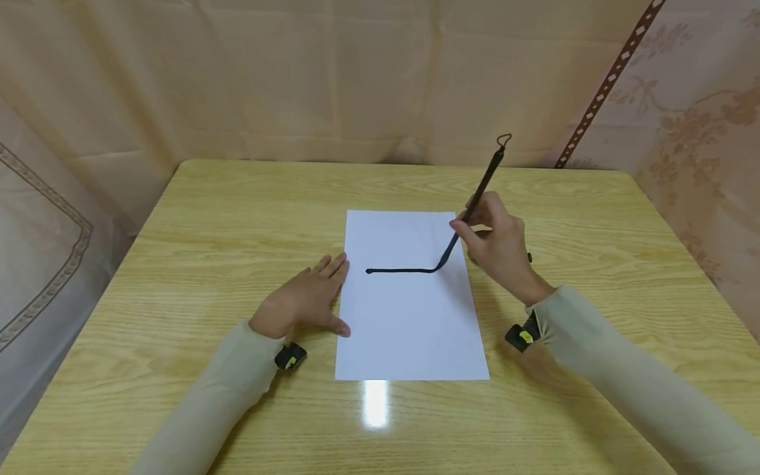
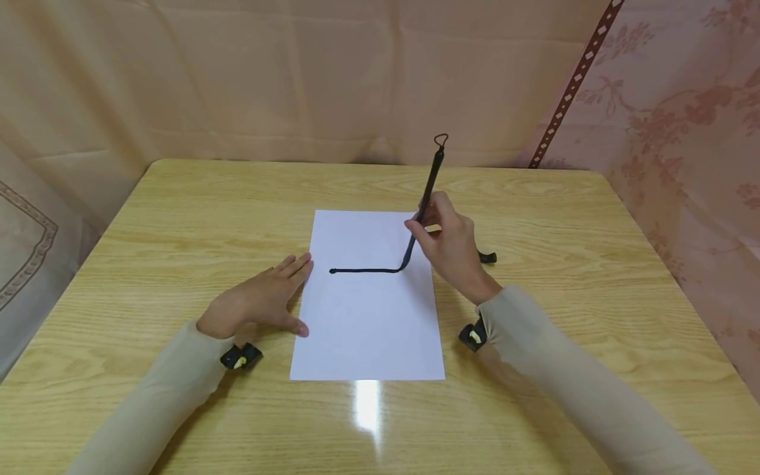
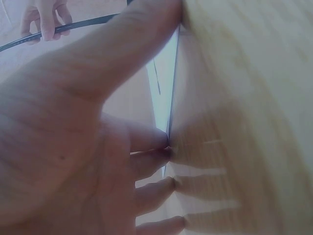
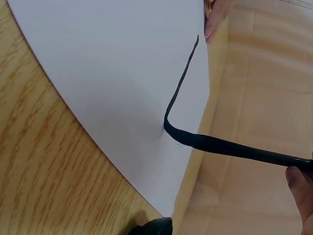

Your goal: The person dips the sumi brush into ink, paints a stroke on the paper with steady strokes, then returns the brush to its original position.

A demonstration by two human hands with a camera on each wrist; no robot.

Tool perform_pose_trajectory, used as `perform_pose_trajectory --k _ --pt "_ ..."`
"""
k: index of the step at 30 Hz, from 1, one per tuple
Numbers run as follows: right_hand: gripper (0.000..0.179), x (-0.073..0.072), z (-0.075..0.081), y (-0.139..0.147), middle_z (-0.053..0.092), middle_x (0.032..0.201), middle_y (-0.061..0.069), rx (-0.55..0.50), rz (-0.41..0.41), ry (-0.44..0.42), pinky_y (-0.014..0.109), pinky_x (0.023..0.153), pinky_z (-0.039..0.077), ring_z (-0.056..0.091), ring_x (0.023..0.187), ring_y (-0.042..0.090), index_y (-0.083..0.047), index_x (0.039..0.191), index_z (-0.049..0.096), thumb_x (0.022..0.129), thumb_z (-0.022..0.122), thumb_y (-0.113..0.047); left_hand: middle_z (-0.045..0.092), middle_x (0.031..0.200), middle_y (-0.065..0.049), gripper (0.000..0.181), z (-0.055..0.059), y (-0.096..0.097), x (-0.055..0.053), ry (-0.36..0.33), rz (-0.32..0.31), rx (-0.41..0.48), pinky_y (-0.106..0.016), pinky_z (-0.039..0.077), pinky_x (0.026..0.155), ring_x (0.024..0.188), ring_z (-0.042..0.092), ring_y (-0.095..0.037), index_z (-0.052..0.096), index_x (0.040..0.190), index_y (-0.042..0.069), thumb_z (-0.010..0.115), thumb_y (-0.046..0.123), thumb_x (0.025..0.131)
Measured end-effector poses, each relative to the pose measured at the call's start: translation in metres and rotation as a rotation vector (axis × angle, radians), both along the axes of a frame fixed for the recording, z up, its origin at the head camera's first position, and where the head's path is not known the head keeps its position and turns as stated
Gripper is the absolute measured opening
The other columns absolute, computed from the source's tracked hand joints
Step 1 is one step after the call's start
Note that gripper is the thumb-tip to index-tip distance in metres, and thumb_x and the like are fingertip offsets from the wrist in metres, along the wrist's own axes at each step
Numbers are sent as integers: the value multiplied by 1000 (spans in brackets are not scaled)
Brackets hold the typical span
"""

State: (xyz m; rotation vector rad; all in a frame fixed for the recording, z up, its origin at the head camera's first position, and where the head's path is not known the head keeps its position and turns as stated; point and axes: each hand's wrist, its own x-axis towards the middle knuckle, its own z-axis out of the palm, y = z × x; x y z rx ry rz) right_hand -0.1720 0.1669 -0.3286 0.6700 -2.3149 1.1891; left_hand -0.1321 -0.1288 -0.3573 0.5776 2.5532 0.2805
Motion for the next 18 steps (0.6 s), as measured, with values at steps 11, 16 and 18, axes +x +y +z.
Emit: perform_pose_trajectory --k 11,16,18 --pt "26 -3 0 -2 68 88 15 0 -1 26 5 64 49 55 79 -17 7 99 51 84 70 -2 -4 161 -11 117 -1 -1 0 -1 -3 2 -54 14 117 148 -3 -33 5 153 2 76 52 74" --pt "27 -3 1 -4 68 88 15 4 -6 31 5 64 49 55 79 -16 8 100 51 84 70 -2 -3 161 -11 118 0 -1 0 1 -3 0 -54 14 117 148 -3 -33 4 153 2 76 52 74" --pt "27 -3 1 -4 68 88 15 5 -7 31 5 64 49 55 79 -15 7 100 51 84 70 -2 -3 161 -10 118 0 0 -1 -1 0 -2 -54 14 117 148 -3 -33 4 153 2 76 52 74"
